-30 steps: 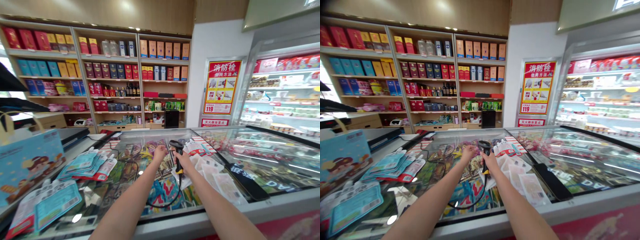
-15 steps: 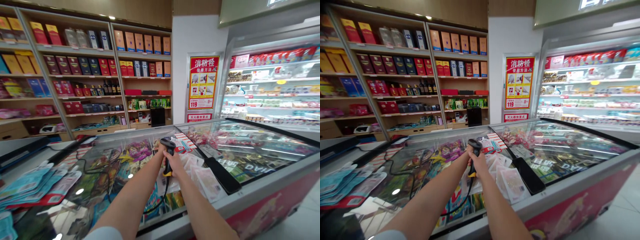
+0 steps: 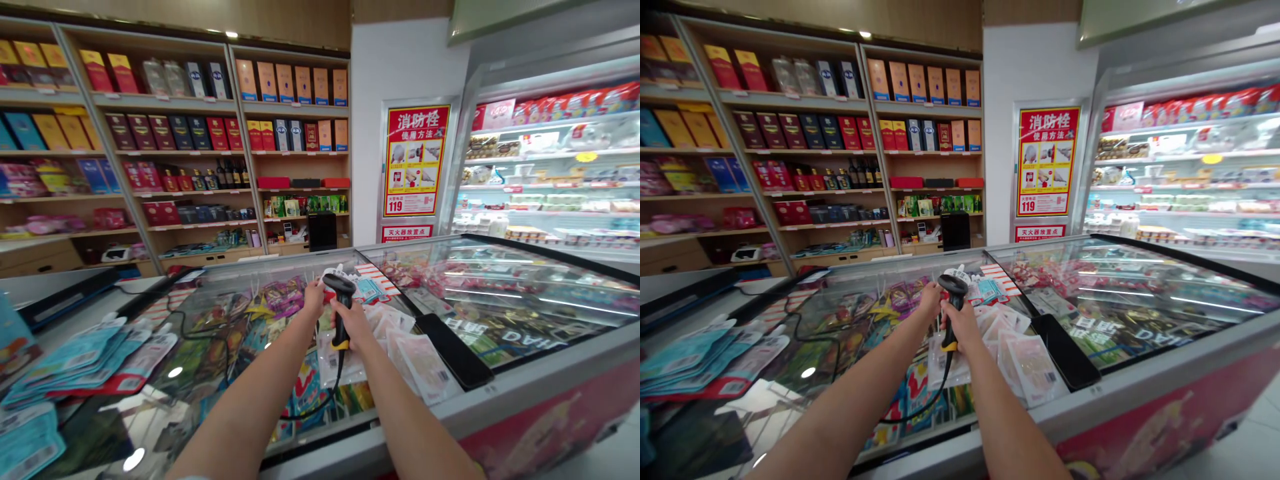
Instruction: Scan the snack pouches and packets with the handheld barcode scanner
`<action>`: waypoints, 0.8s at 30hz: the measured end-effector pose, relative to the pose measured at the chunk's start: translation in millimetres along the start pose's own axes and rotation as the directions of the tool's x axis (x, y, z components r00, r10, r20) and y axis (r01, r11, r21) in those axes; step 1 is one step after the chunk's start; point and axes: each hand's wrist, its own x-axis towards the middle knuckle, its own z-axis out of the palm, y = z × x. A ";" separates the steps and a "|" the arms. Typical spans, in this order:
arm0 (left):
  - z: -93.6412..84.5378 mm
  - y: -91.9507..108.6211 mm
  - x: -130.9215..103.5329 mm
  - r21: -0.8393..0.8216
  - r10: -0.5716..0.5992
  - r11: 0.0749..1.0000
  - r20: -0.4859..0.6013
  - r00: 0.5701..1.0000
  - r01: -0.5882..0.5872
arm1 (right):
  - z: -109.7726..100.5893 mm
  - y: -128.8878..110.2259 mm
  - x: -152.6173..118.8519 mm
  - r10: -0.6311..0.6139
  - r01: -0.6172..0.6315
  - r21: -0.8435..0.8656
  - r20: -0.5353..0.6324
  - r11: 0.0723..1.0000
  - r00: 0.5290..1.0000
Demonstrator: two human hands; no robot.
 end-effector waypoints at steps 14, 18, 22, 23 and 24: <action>-99.2 27.8 -21.9 -0.319 -0.110 0.948 -0.317 0.942 0.004 | -1.4 -3.9 -17.7 0.195 -0.198 -0.019 0.280 0.980 0.940; -104.1 29.5 -13.4 -0.333 -0.058 0.941 -0.338 0.939 -0.062 | 4.2 0.2 -5.9 0.191 -0.198 -0.004 0.285 0.980 0.939; -111.1 36.9 -6.2 -0.362 -0.036 0.925 -0.379 0.925 -0.113 | 21.9 -4.3 7.5 0.134 -0.122 -0.059 0.274 0.991 0.952; -113.9 38.5 -4.7 -0.366 -0.027 0.922 -0.387 0.922 -0.127 | 27.7 -6.1 9.6 0.125 -0.106 -0.083 0.290 0.991 0.949; -116.9 39.6 -3.5 -0.364 -0.014 0.920 -0.392 0.920 -0.141 | 33.5 -7.6 11.0 0.132 -0.103 -0.108 0.312 0.989 0.941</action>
